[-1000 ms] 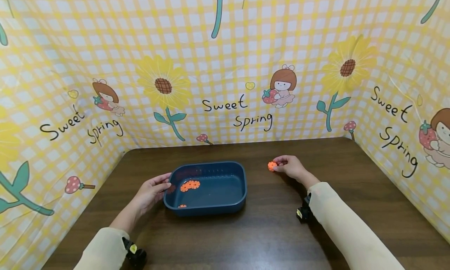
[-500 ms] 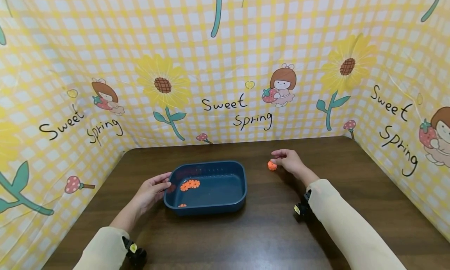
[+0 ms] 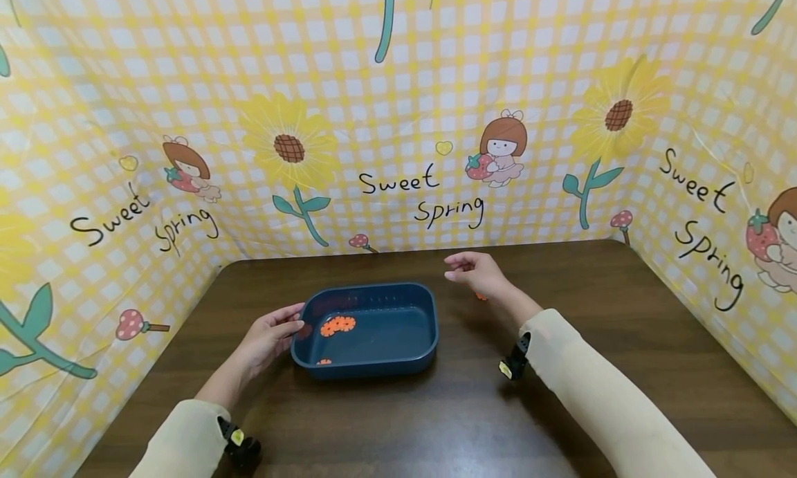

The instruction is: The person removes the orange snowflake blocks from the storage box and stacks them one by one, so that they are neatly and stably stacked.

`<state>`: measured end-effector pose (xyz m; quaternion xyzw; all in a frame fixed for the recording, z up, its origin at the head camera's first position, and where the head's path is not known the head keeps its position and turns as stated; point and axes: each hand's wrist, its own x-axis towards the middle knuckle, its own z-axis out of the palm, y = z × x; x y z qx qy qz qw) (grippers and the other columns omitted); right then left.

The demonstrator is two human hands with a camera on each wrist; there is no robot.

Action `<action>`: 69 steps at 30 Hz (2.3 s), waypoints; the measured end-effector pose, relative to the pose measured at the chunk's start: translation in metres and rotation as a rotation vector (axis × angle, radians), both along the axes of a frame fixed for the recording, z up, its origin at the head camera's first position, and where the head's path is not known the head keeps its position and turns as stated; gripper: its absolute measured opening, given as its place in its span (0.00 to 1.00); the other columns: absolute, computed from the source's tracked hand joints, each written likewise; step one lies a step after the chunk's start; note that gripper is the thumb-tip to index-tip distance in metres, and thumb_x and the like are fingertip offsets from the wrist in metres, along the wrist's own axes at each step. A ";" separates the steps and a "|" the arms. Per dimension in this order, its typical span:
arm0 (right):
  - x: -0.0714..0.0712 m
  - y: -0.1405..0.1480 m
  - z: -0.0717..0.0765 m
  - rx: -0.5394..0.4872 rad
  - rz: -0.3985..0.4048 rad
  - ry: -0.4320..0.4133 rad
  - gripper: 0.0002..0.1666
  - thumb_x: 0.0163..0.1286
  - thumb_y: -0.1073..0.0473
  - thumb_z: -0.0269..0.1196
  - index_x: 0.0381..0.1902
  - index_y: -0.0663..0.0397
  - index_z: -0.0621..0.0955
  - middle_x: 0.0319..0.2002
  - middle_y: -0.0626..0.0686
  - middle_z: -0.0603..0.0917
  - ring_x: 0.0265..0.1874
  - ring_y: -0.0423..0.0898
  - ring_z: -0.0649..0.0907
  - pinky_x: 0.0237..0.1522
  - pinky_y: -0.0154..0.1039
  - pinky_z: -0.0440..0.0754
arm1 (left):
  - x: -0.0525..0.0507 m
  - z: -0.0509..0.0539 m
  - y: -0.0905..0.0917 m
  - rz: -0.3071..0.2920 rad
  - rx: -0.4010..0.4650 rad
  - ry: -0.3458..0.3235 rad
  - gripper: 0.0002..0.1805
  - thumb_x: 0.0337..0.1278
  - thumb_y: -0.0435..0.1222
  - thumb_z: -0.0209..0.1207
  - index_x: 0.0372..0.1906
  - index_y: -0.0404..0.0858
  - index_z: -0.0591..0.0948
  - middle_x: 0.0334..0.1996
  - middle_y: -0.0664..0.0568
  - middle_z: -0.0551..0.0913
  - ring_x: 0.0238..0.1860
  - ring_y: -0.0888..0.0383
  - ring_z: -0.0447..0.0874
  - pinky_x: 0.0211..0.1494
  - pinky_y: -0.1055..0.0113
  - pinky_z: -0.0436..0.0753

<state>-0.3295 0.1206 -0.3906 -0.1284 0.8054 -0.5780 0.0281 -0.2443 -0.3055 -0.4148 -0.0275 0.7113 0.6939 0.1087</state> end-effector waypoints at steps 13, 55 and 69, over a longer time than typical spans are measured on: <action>0.011 -0.065 0.022 -0.047 0.137 0.004 0.17 0.65 0.62 0.67 0.52 0.60 0.82 0.42 0.57 0.80 0.41 0.49 0.77 0.46 0.45 0.79 | 0.000 0.003 0.001 0.006 -0.003 -0.008 0.29 0.68 0.31 0.56 0.71 0.30 0.63 0.47 0.46 0.78 0.52 0.50 0.80 0.56 0.60 0.78; 0.057 -0.191 -0.014 0.287 0.724 -0.067 0.19 0.61 0.74 0.66 0.49 0.58 0.84 0.41 0.47 0.84 0.37 0.39 0.80 0.41 0.29 0.78 | 0.003 0.001 0.001 -0.010 0.018 0.038 0.31 0.66 0.31 0.58 0.70 0.27 0.63 0.44 0.50 0.79 0.47 0.55 0.82 0.52 0.63 0.80; 0.057 -0.195 -0.019 0.448 0.835 0.047 0.26 0.60 0.81 0.57 0.47 0.52 0.87 0.37 0.40 0.84 0.34 0.36 0.78 0.40 0.27 0.77 | 0.004 0.003 0.000 -0.015 0.016 0.025 0.31 0.67 0.31 0.57 0.70 0.27 0.62 0.44 0.48 0.78 0.49 0.53 0.82 0.53 0.62 0.80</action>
